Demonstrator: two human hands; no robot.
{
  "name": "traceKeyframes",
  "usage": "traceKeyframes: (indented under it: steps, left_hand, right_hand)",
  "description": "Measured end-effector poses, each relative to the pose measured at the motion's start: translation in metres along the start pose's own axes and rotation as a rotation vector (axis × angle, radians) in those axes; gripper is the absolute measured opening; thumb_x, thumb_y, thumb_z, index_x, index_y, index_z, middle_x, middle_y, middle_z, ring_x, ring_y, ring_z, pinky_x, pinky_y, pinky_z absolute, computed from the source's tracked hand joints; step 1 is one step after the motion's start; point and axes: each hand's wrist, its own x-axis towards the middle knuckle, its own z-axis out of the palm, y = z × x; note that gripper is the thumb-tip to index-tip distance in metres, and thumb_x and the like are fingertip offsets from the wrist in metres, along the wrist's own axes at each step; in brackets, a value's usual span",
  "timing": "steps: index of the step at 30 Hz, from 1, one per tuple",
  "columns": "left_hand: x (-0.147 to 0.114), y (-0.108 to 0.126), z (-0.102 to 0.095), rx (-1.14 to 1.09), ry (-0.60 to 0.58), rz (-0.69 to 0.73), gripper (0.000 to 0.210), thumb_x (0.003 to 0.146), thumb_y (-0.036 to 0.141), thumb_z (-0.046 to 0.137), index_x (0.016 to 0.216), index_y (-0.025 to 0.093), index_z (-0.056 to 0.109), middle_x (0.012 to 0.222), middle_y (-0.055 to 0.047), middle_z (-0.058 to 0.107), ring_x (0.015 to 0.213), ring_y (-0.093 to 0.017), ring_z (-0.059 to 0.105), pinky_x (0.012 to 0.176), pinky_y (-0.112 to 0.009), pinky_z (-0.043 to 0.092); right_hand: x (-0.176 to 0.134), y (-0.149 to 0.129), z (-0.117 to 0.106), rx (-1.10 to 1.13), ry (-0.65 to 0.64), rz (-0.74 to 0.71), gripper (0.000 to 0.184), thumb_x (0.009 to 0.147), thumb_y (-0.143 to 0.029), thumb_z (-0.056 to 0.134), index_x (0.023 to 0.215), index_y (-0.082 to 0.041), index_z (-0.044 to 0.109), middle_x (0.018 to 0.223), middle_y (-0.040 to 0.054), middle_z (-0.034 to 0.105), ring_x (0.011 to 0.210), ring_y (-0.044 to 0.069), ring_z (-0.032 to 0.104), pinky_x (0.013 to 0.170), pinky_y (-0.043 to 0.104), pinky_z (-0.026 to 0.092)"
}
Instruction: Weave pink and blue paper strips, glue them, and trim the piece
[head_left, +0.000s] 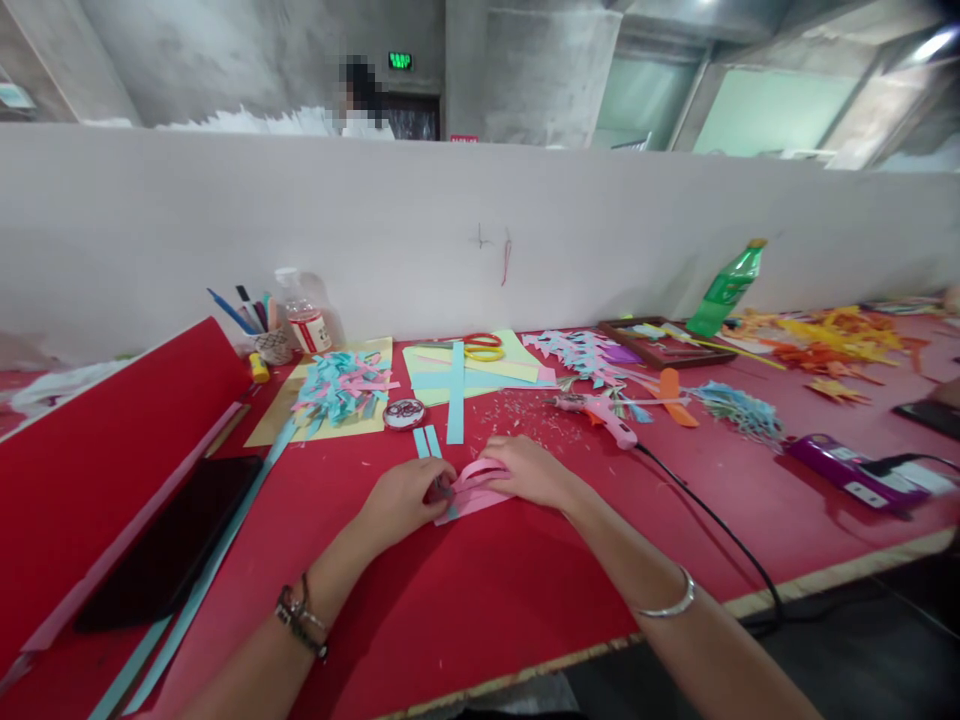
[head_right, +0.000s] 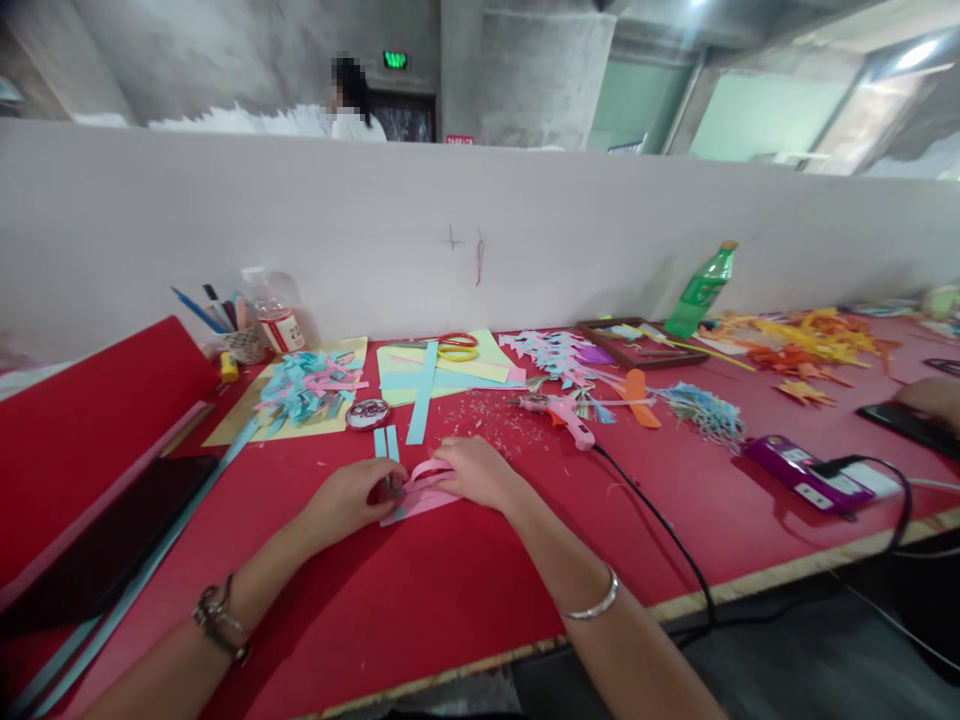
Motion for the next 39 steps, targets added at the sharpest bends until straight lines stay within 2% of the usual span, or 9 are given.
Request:
traceKeyframes:
  steps: [6,11,14,19,23,27,32,36,39]
  left_hand:
    - [-0.0004,0.0011,-0.0018,-0.045,-0.011,-0.011,0.022,0.069,0.014,0.051,0.089,0.021,0.053,0.085,0.002,0.061,0.072,-0.012,0.054,0.062,-0.02,0.039]
    - [0.0001,0.001,-0.0019,-0.036,-0.009,-0.014,0.02,0.069,0.014,0.051,0.087,0.021,0.054,0.083,0.002,0.061,0.072,-0.012,0.055,0.063,-0.02,0.038]
    - [-0.0002,0.0012,-0.0018,-0.027,-0.003,-0.013,0.018,0.069,0.015,0.052,0.086,0.021,0.054,0.082,0.002,0.061,0.072,-0.012,0.054,0.062,-0.02,0.038]
    - [-0.0005,-0.0002,-0.0012,-0.045,-0.012,0.004,0.021,0.07,0.014,0.051,0.089,0.021,0.053,0.084,0.002,0.06,0.072,-0.012,0.054,0.063,-0.02,0.038]
    - [0.0,-0.0025,-0.0004,-0.062,-0.018,0.029,0.025,0.069,0.012,0.05,0.093,0.021,0.052,0.087,0.001,0.06,0.074,-0.012,0.054,0.065,-0.021,0.039]
    - [0.0002,-0.0032,-0.0002,-0.071,-0.027,0.011,0.029,0.068,0.012,0.051,0.096,0.021,0.052,0.087,0.001,0.06,0.072,-0.012,0.054,0.063,-0.02,0.04]
    - [0.0004,-0.0023,-0.0012,-0.089,-0.019,-0.01,0.03,0.069,0.015,0.053,0.098,0.021,0.052,0.088,0.0,0.061,0.075,-0.012,0.055,0.067,-0.021,0.041]
    - [0.0001,-0.001,-0.0018,-0.093,-0.025,0.002,0.03,0.07,0.014,0.052,0.099,0.021,0.052,0.088,0.0,0.062,0.076,-0.013,0.055,0.067,-0.021,0.041]
    - [-0.0001,-0.0003,-0.0018,-0.08,-0.015,0.02,0.028,0.072,0.015,0.051,0.099,0.021,0.052,0.087,0.0,0.062,0.076,-0.013,0.055,0.067,-0.021,0.041]
  right_hand:
    - [0.0012,0.0016,0.0062,0.024,0.031,-0.021,0.014,0.077,-0.022,0.052,0.087,-0.018,0.061,0.079,0.0029,0.056,0.078,0.014,0.051,0.066,0.023,0.034]
    - [-0.0007,0.0015,0.0057,0.035,0.029,-0.068,0.02,0.075,-0.032,0.055,0.088,-0.018,0.06,0.082,0.0038,0.053,0.079,0.016,0.049,0.068,0.024,0.034]
    - [-0.001,0.0016,0.0052,0.06,0.019,-0.054,0.021,0.074,-0.033,0.057,0.089,-0.017,0.059,0.086,0.0045,0.052,0.08,0.016,0.049,0.068,0.024,0.034]
    - [0.0005,0.0029,0.0061,0.092,0.007,-0.066,0.017,0.078,-0.026,0.054,0.093,-0.019,0.059,0.086,0.0042,0.051,0.081,0.014,0.048,0.069,0.023,0.035]
    - [0.0018,0.0021,0.0061,0.083,0.014,-0.065,0.014,0.076,-0.015,0.053,0.088,-0.016,0.06,0.084,0.0046,0.054,0.081,0.014,0.049,0.07,0.023,0.035]
    - [0.0017,0.0008,0.0052,0.084,0.03,-0.048,0.012,0.076,-0.014,0.051,0.083,-0.015,0.06,0.079,0.0044,0.057,0.077,0.014,0.05,0.068,0.024,0.035]
    - [-0.0005,0.0015,0.0044,0.2,0.077,-0.019,0.028,0.075,-0.004,0.041,0.092,-0.017,0.059,0.089,0.0048,0.061,0.082,0.014,0.054,0.071,0.023,0.035]
    - [-0.0014,0.0018,0.0044,0.212,0.056,-0.067,0.019,0.077,-0.017,0.047,0.092,-0.017,0.06,0.087,0.0047,0.06,0.08,0.014,0.053,0.07,0.024,0.037]
    - [-0.0011,0.0023,0.0046,0.177,-0.002,-0.101,0.021,0.073,-0.015,0.053,0.093,-0.016,0.061,0.087,0.0051,0.057,0.079,0.014,0.052,0.07,0.023,0.037]
